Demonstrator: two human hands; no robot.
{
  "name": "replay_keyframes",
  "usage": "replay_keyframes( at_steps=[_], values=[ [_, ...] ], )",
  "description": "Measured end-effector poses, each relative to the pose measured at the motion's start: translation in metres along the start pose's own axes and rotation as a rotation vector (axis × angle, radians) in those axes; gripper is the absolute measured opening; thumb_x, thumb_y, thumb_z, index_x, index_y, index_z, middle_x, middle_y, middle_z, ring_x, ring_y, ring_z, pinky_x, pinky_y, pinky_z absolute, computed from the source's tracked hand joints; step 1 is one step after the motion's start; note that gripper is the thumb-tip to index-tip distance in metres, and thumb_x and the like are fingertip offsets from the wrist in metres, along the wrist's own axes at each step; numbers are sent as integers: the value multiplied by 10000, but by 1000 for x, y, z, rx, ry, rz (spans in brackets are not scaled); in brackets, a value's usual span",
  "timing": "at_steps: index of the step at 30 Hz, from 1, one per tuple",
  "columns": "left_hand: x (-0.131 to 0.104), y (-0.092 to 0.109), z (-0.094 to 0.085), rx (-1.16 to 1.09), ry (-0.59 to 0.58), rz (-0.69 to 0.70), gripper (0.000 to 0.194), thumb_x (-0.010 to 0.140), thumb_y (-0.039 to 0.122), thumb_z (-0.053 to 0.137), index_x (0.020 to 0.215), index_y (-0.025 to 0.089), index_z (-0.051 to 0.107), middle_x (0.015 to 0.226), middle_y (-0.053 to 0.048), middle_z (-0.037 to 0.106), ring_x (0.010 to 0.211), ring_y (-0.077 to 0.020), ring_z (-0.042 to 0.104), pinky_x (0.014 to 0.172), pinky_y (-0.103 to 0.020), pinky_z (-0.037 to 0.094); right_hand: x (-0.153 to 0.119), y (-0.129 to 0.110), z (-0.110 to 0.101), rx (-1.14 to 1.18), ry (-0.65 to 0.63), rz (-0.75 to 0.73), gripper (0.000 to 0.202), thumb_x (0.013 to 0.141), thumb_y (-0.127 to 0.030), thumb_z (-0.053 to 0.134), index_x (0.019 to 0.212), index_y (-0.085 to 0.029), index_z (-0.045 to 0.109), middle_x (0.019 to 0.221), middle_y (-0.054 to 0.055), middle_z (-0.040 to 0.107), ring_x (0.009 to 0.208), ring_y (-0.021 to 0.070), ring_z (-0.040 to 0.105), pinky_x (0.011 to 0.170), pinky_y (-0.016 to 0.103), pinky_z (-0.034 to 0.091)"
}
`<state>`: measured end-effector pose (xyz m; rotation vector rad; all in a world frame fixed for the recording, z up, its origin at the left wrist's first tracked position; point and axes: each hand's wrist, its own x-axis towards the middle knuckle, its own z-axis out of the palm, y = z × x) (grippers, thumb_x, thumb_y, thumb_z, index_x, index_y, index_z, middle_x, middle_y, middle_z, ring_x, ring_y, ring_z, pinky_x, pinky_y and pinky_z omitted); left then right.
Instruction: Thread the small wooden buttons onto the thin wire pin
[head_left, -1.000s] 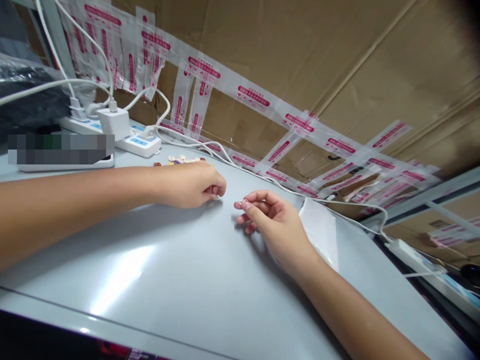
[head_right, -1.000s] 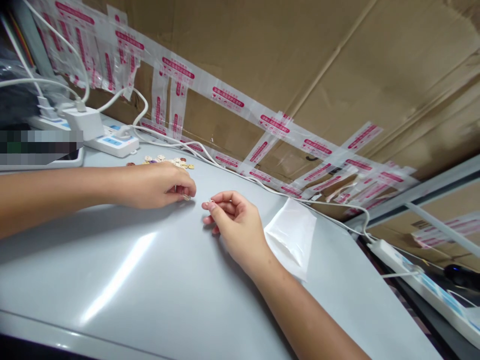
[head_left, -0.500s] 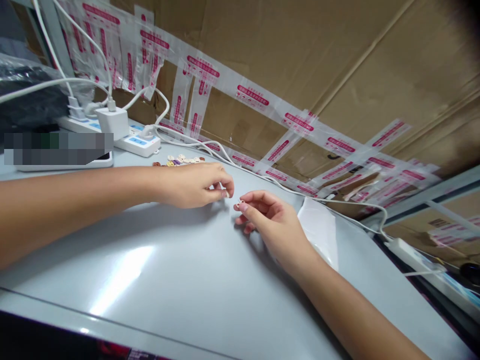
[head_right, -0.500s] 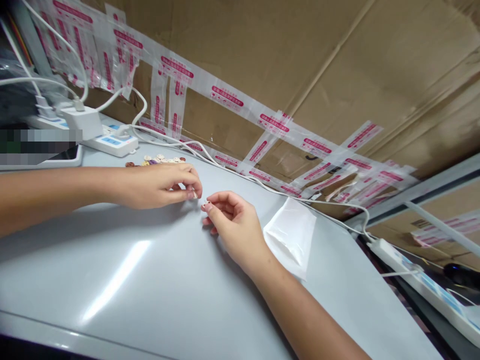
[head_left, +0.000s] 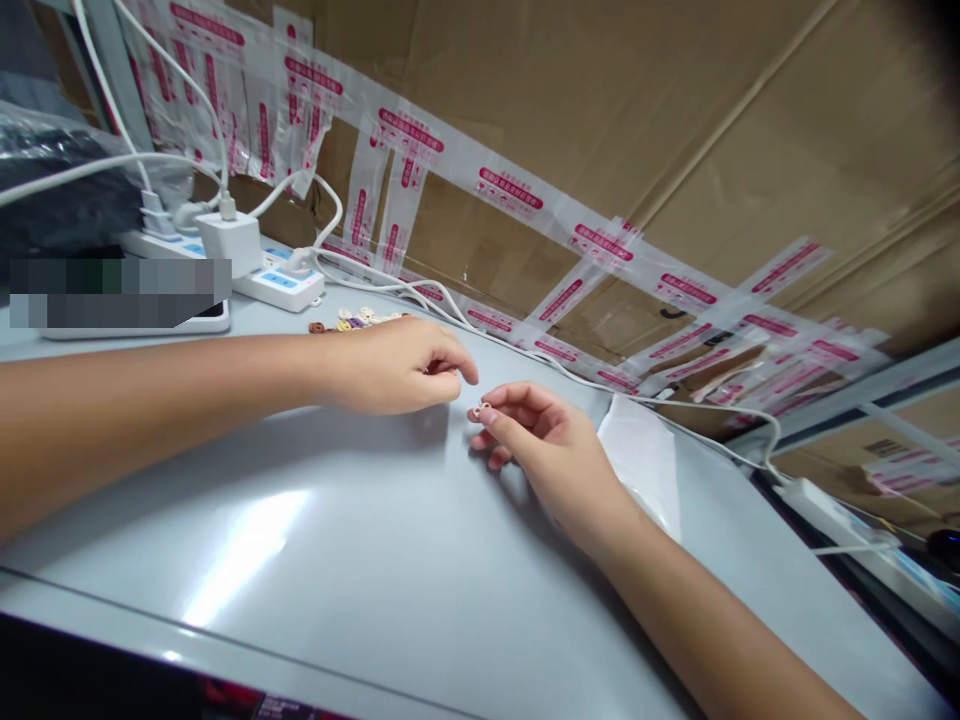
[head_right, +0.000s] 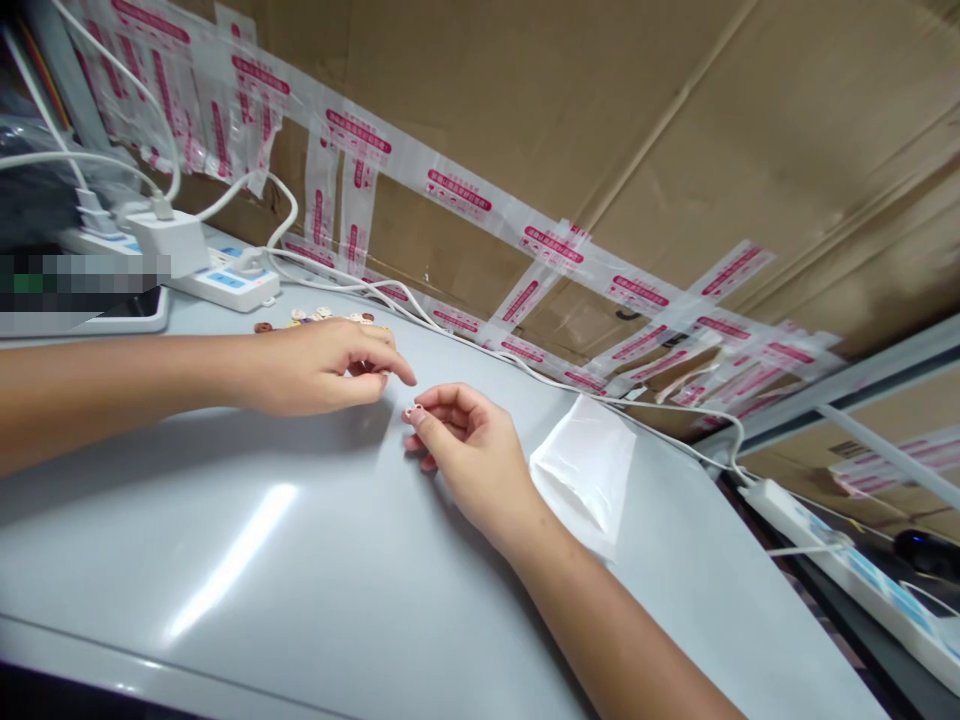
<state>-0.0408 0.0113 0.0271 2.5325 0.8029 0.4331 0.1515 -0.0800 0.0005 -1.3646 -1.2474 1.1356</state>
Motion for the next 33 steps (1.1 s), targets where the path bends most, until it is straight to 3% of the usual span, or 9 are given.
replay_keyframes(
  at_steps=[5, 9, 19, 25, 33],
  values=[
    [1, 1, 4, -175, 115, -2, 218, 747, 243, 604, 958, 190, 583, 784, 19, 625, 682, -126, 562, 603, -246, 419, 0, 1, 0, -11, -10, -4, 344, 721, -397, 851, 880, -178, 638, 734, -15, 680, 655, 128, 690, 541, 208, 492],
    [3, -1, 6, -304, 114, 26, 118, 740, 213, 635, 842, 193, 578, 758, 25, 624, 680, -115, 580, 603, -235, 439, 0, 2, 0, -17, -17, -3, 341, 728, -407, 846, 876, -179, 640, 746, -7, 688, 659, 128, 687, 547, 212, 492],
    [4, -4, 9, -597, 31, -32, 160, 831, 299, 678, 953, 198, 704, 834, 9, 726, 783, -123, 663, 715, -243, 523, 1, 0, 0, 23, -53, 35, 375, 710, -443, 853, 857, -172, 640, 797, 12, 703, 679, 126, 679, 550, 213, 487],
    [4, 0, 8, -632, 38, -62, 150, 831, 302, 692, 905, 171, 694, 764, 14, 704, 728, -107, 654, 684, -224, 521, 0, 1, -1, 27, -77, 40, 349, 744, -447, 829, 857, -171, 648, 852, 19, 706, 702, 123, 679, 568, 218, 496],
    [4, 1, 9, -625, 33, -85, 131, 823, 280, 689, 881, 165, 703, 780, 1, 732, 756, -119, 685, 717, -237, 549, -1, -2, 0, 6, -79, 52, 333, 730, -438, 833, 817, -166, 662, 760, 27, 690, 691, 130, 649, 580, 237, 484]
  ],
)
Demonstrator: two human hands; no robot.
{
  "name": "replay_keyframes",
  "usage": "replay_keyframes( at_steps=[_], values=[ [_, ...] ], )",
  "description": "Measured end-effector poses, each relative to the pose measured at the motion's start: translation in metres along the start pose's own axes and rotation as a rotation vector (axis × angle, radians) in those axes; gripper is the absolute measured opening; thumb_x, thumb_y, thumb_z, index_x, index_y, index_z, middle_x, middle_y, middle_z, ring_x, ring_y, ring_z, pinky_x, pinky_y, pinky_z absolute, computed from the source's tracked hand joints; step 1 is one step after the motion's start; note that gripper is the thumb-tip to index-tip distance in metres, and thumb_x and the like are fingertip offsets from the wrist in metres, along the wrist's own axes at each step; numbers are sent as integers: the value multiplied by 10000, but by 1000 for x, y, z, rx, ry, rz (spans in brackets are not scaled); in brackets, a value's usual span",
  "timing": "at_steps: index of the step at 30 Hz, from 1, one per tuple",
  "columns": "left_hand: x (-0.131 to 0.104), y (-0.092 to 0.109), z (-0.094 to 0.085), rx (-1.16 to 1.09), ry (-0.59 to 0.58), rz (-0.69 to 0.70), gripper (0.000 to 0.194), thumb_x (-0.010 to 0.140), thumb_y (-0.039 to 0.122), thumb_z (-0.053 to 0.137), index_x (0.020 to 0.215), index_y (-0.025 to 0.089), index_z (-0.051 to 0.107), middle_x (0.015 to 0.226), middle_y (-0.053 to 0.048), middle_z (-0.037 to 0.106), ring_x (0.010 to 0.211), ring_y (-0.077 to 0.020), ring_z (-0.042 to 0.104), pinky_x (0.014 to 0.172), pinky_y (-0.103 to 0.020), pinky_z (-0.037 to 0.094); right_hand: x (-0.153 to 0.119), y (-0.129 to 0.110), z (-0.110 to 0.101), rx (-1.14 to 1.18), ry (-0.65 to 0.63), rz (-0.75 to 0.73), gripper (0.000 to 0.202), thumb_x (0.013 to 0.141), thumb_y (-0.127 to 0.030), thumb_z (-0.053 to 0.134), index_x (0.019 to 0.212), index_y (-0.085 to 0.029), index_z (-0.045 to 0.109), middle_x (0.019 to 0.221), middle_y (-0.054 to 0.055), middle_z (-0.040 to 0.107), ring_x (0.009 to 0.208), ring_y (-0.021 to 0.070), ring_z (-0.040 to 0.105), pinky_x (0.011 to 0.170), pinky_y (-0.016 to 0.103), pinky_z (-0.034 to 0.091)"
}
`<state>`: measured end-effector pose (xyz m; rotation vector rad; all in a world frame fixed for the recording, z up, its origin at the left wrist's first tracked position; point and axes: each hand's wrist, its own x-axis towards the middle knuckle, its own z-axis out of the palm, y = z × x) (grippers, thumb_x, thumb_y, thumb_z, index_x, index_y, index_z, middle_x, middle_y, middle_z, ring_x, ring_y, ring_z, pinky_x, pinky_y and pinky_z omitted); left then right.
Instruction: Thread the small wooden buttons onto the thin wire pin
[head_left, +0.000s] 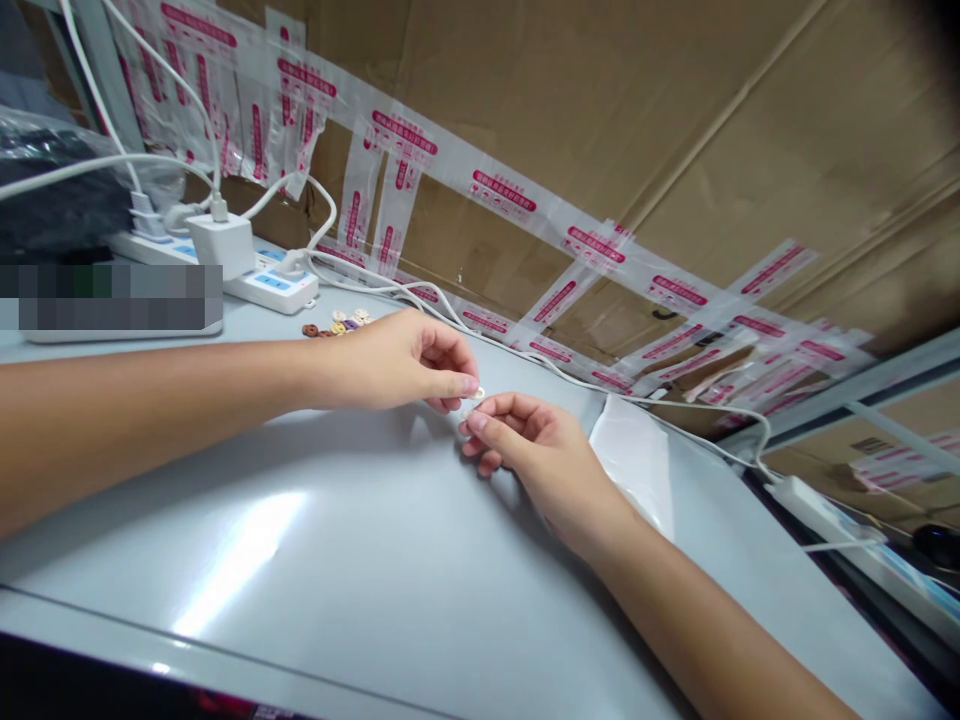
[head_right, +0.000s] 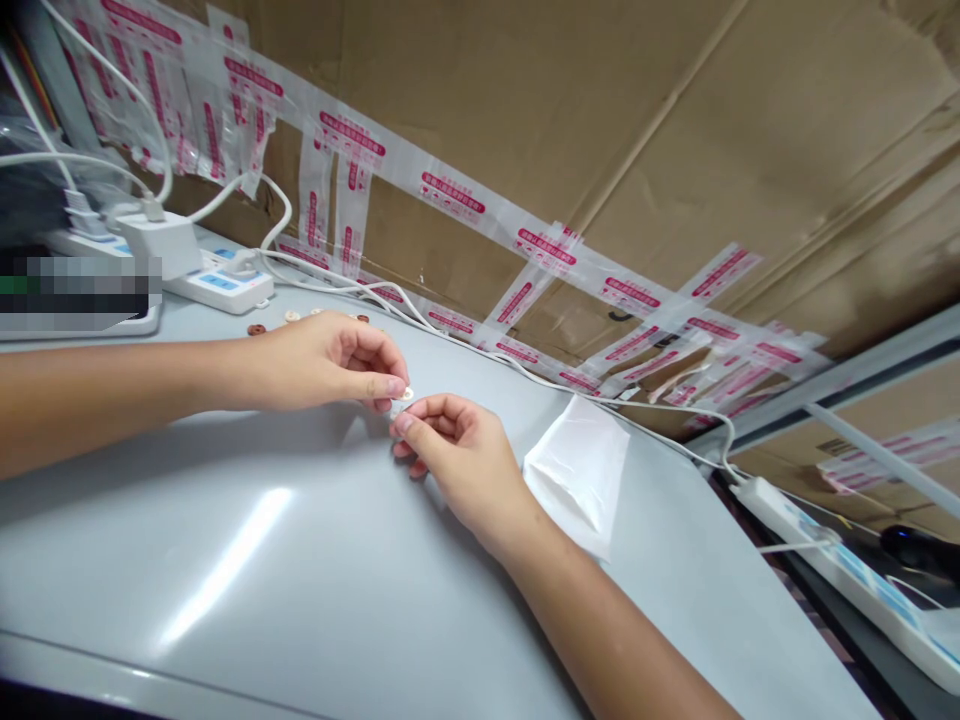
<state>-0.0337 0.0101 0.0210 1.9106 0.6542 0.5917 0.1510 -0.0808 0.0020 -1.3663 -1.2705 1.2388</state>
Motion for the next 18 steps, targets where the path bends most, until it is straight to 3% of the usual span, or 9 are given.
replay_keyframes(
  at_steps=[18],
  values=[
    [-1, -3, 2, 67, -5, 24, 145, 829, 320, 691, 902, 195, 704, 818, 8, 759, 800, -140, 724, 722, -241, 555, 0, -1, 1, 15, 27, 18, 384, 663, -453, 869, 808, -165, 661, 736, 28, 700, 650, 130, 635, 571, 254, 480]
  ],
)
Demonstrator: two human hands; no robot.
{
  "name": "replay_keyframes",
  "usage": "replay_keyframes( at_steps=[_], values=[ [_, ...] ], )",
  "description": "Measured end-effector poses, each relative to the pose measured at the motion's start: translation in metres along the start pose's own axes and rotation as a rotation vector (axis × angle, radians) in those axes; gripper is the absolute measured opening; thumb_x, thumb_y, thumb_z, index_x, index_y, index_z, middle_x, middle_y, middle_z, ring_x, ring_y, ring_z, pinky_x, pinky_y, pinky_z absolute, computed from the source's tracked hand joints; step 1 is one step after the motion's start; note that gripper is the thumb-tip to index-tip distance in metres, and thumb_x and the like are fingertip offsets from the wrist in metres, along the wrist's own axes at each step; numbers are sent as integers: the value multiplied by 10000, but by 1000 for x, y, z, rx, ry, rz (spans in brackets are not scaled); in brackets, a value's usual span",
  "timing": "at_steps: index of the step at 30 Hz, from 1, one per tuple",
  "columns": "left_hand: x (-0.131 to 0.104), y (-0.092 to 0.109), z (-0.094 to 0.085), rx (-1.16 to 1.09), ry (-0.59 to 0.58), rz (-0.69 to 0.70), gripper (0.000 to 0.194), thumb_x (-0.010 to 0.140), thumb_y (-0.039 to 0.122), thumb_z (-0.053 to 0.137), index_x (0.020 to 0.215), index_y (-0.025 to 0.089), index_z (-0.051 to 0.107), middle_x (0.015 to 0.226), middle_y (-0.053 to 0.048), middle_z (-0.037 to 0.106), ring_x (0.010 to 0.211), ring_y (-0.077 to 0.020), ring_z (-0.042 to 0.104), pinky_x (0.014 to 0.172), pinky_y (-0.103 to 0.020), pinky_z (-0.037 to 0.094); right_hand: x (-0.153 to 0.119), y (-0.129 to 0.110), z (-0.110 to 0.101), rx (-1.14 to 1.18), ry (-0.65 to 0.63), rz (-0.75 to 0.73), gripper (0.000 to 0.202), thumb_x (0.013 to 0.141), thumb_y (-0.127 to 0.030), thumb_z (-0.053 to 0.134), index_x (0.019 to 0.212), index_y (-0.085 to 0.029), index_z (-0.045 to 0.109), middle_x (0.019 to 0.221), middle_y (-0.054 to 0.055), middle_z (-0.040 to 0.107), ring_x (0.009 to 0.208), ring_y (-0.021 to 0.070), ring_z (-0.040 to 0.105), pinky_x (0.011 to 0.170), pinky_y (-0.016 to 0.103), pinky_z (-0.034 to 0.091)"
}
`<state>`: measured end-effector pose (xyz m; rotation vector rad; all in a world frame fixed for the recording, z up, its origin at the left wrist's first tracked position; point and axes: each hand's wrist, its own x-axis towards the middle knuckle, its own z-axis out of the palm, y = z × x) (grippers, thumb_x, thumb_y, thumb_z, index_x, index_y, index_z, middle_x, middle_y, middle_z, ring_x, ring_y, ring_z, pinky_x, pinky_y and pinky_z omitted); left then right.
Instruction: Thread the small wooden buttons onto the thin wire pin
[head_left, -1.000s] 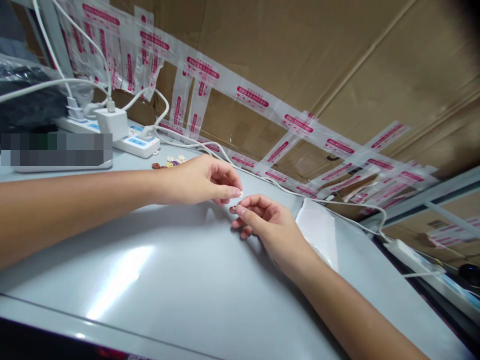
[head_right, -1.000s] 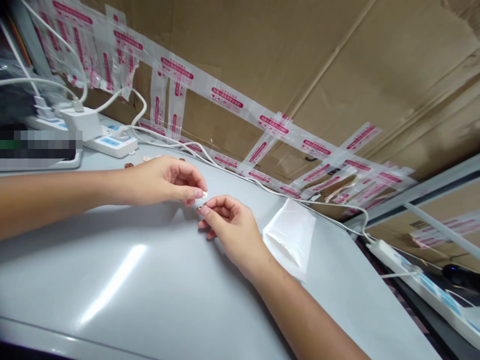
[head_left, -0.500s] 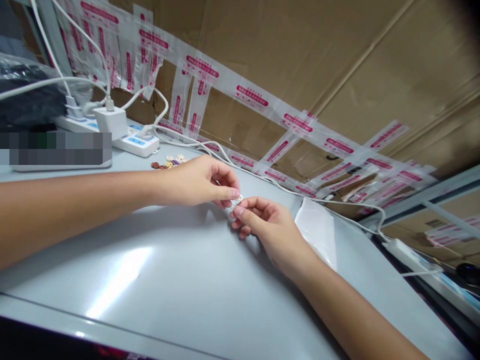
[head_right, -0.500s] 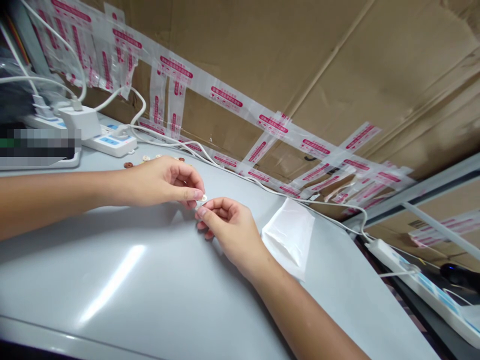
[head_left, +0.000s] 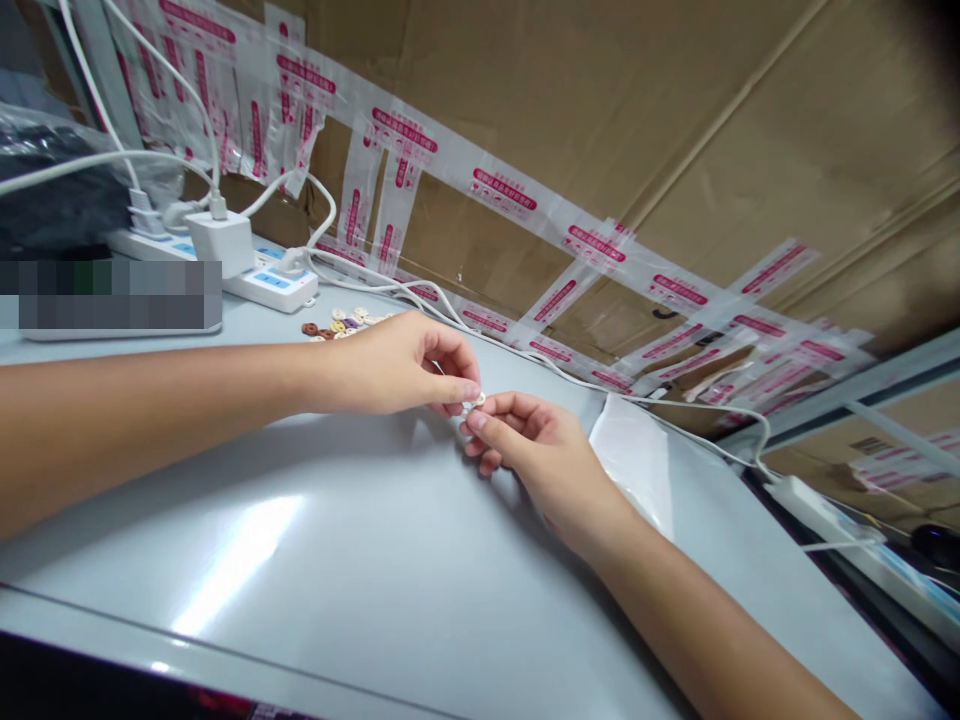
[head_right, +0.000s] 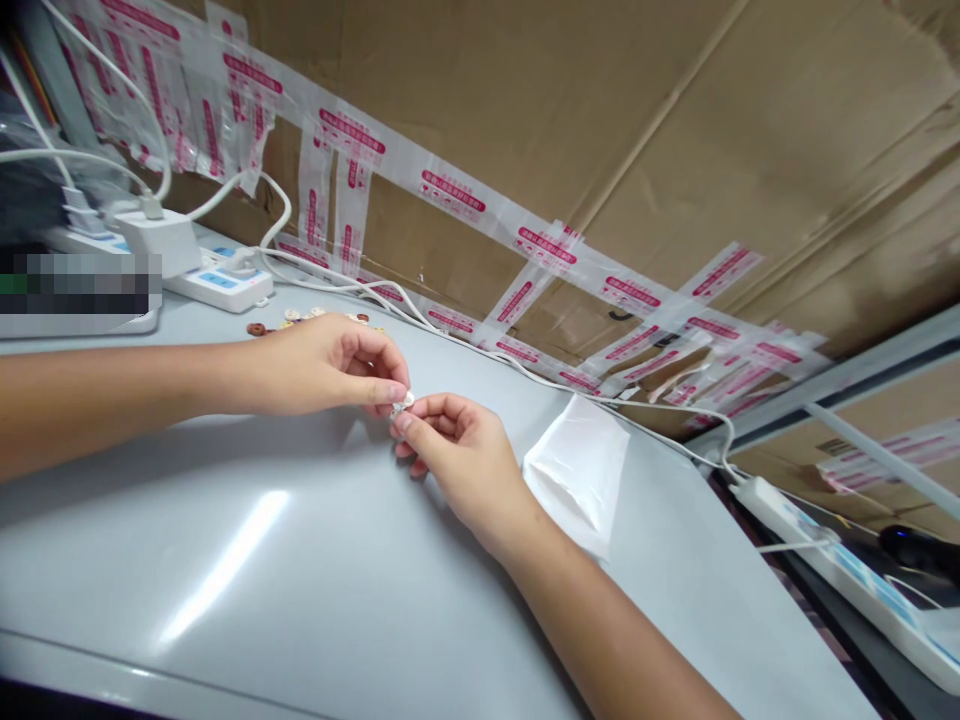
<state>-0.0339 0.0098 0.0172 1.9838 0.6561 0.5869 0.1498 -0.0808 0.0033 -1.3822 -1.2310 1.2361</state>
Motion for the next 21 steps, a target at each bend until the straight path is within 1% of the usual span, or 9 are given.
replay_keyframes(
  at_steps=[7, 12, 17, 21],
  values=[
    [0, 0, 0, -9, -1, -5, 160, 824, 333, 695, 899, 192, 697, 821, 4, 755, 799, -142, 719, 735, -252, 554, 0, 0, 0, -3, -7, -2, 364, 675, -449, 864, 803, -171, 665, 722, 21, 696, 641, 127, 629, 578, 258, 479],
    [0, -1, 0, 25, -16, 1, 161, 822, 333, 691, 904, 195, 705, 825, 1, 751, 792, -139, 702, 709, -244, 529, 0, 1, 0, 10, 5, -1, 370, 663, -444, 871, 813, -173, 669, 777, 33, 720, 652, 130, 639, 570, 255, 482],
    [-1, 1, 1, -16, -40, -19, 181, 819, 351, 701, 916, 198, 696, 859, -10, 759, 823, -158, 723, 724, -260, 547, 0, 2, -1, 37, 7, 9, 377, 663, -440, 879, 834, -173, 676, 797, 44, 733, 664, 135, 642, 580, 256, 498],
    [-2, 4, 3, 29, -21, -31, 186, 810, 358, 704, 905, 198, 694, 870, -10, 765, 820, -162, 727, 698, -254, 542, 0, 4, -2, 30, -1, 17, 354, 681, -422, 874, 841, -168, 685, 801, 47, 737, 662, 128, 636, 584, 252, 496]
  ],
)
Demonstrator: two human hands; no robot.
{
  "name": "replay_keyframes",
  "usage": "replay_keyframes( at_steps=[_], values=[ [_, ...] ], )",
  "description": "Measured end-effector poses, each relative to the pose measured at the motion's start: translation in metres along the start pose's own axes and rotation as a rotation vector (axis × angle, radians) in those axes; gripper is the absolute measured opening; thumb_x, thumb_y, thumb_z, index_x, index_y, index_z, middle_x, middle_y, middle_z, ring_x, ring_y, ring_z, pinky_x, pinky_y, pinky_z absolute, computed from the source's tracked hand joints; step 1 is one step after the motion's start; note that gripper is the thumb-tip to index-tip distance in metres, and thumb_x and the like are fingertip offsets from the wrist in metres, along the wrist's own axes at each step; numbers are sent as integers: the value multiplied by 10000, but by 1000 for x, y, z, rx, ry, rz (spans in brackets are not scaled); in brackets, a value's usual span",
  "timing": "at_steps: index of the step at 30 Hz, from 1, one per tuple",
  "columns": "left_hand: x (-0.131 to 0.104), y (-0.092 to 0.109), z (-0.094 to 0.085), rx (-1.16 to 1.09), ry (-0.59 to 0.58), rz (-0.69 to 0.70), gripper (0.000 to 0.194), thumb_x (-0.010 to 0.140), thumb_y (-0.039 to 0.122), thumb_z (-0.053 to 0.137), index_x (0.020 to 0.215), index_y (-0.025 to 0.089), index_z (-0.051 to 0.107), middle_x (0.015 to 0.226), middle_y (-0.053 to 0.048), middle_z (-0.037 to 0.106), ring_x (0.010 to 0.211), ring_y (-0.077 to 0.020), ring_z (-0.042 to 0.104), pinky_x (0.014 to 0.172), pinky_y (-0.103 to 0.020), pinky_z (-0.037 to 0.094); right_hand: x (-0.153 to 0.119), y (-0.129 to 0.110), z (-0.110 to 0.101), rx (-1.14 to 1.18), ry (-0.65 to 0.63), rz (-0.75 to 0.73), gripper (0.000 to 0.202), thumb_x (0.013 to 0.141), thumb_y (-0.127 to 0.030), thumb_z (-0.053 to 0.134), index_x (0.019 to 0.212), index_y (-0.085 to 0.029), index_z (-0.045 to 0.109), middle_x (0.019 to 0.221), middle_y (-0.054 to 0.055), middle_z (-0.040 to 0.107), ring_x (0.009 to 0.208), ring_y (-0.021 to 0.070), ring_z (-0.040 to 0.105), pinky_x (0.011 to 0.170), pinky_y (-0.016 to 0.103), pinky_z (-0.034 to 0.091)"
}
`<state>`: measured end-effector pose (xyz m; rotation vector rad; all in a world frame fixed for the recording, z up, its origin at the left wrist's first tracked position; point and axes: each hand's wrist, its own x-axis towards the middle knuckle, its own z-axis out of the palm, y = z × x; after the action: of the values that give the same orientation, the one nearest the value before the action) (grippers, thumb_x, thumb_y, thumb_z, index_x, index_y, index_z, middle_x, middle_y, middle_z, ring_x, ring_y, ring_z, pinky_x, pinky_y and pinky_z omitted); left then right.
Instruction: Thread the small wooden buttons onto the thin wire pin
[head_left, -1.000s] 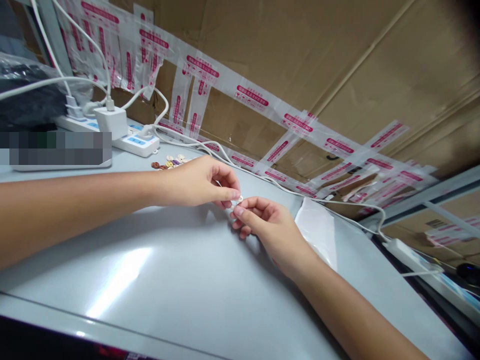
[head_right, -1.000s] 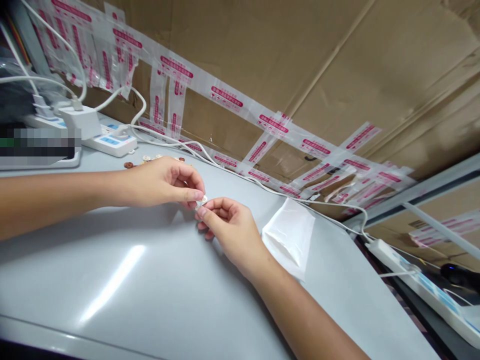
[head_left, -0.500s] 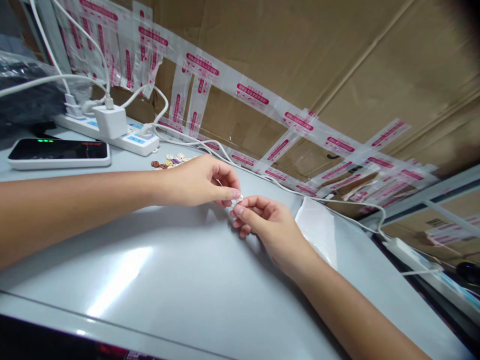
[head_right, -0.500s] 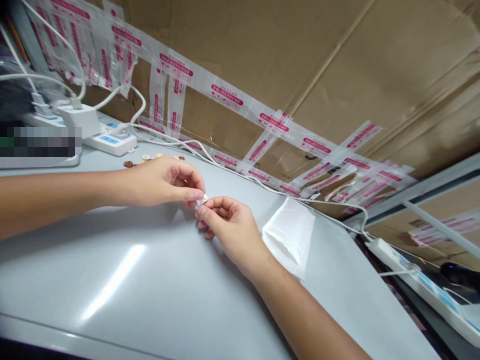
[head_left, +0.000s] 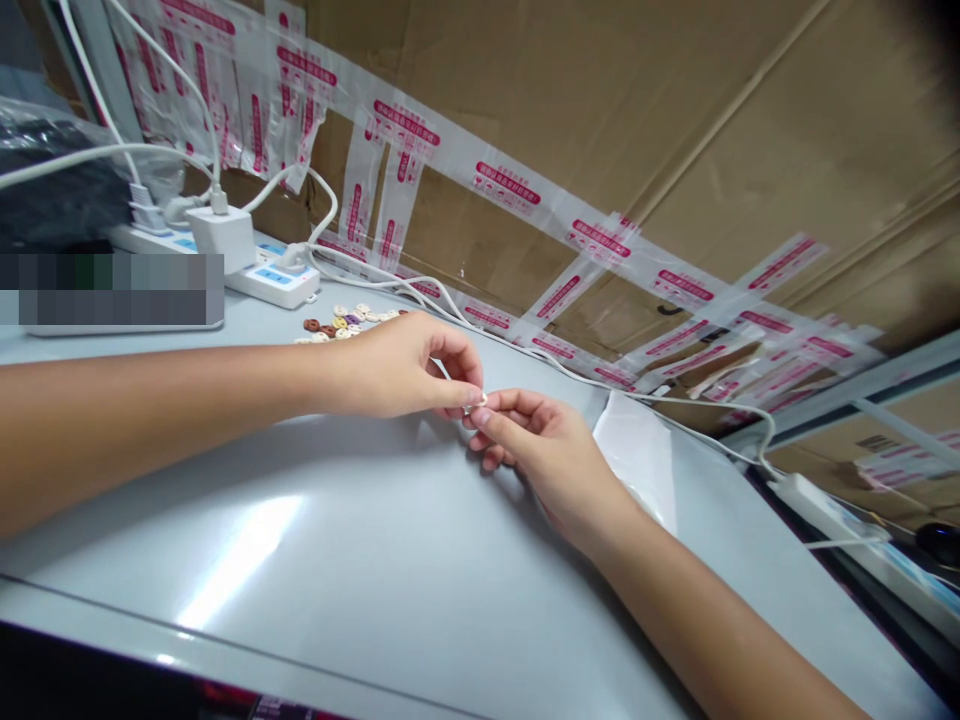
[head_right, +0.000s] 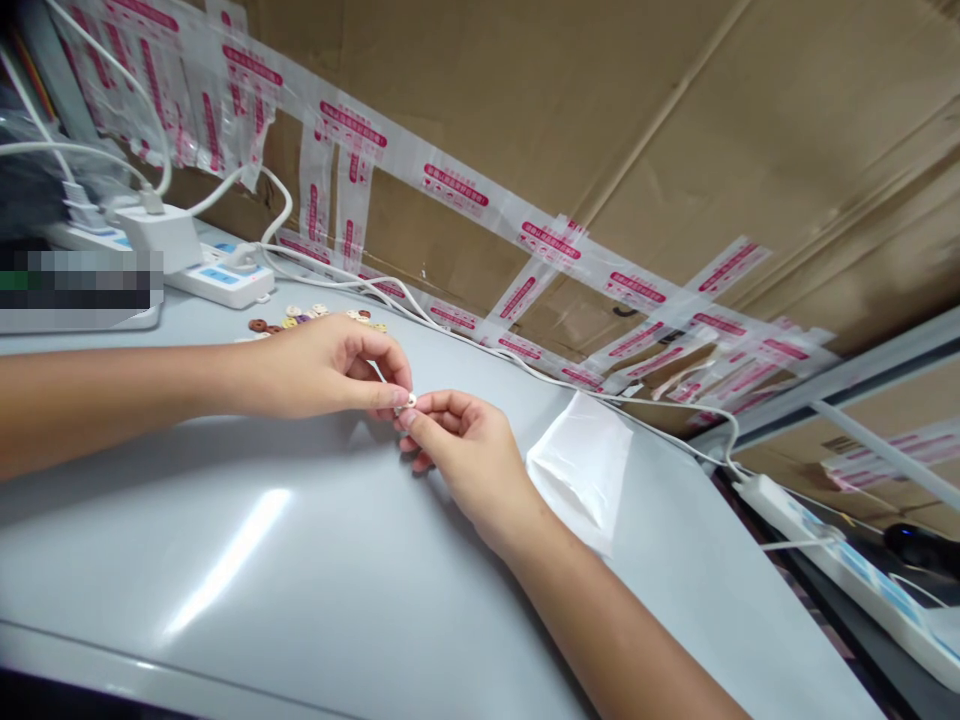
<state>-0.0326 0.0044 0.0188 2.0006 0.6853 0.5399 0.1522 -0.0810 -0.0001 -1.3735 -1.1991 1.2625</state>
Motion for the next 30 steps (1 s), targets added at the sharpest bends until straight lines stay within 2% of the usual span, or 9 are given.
replay_keyframes(
  at_steps=[5, 11, 18, 25, 30],
  values=[
    [-1, 2, 2, 80, 23, 23, 164, 806, 337, 683, 887, 196, 710, 841, -6, 758, 804, -155, 704, 652, -238, 505, 1, 1, -1, 10, 3, 8, 323, 682, -379, 873, 861, -175, 696, 835, 45, 748, 684, 130, 644, 602, 256, 497],
    [-3, 4, 3, 134, 43, 48, 160, 794, 324, 679, 879, 196, 727, 824, -2, 742, 739, -138, 652, 600, -235, 453, 2, 1, 0, 7, 37, 1, 347, 656, -388, 882, 838, -177, 674, 710, 19, 718, 629, 127, 635, 614, 264, 495],
    [-3, 2, 6, 160, 60, 89, 130, 799, 285, 661, 840, 191, 742, 762, 15, 720, 681, -110, 593, 568, -225, 407, 2, 2, 1, 43, 64, -3, 402, 640, -368, 899, 852, -186, 610, 696, 3, 727, 638, 126, 669, 678, 273, 543],
    [-2, -2, 9, 117, 69, 105, 148, 797, 264, 664, 867, 168, 752, 784, -16, 747, 730, -139, 662, 603, -234, 446, 0, 3, 5, 77, 104, 23, 402, 631, -354, 904, 842, -181, 608, 686, 1, 725, 628, 118, 674, 684, 262, 557],
    [-1, -7, 10, 135, 82, 111, 142, 797, 245, 655, 861, 168, 757, 803, -15, 755, 757, -150, 692, 633, -237, 490, 0, 4, 6, 107, 88, 44, 436, 620, -364, 913, 872, -171, 613, 706, 16, 740, 650, 115, 694, 692, 237, 568]
  ],
)
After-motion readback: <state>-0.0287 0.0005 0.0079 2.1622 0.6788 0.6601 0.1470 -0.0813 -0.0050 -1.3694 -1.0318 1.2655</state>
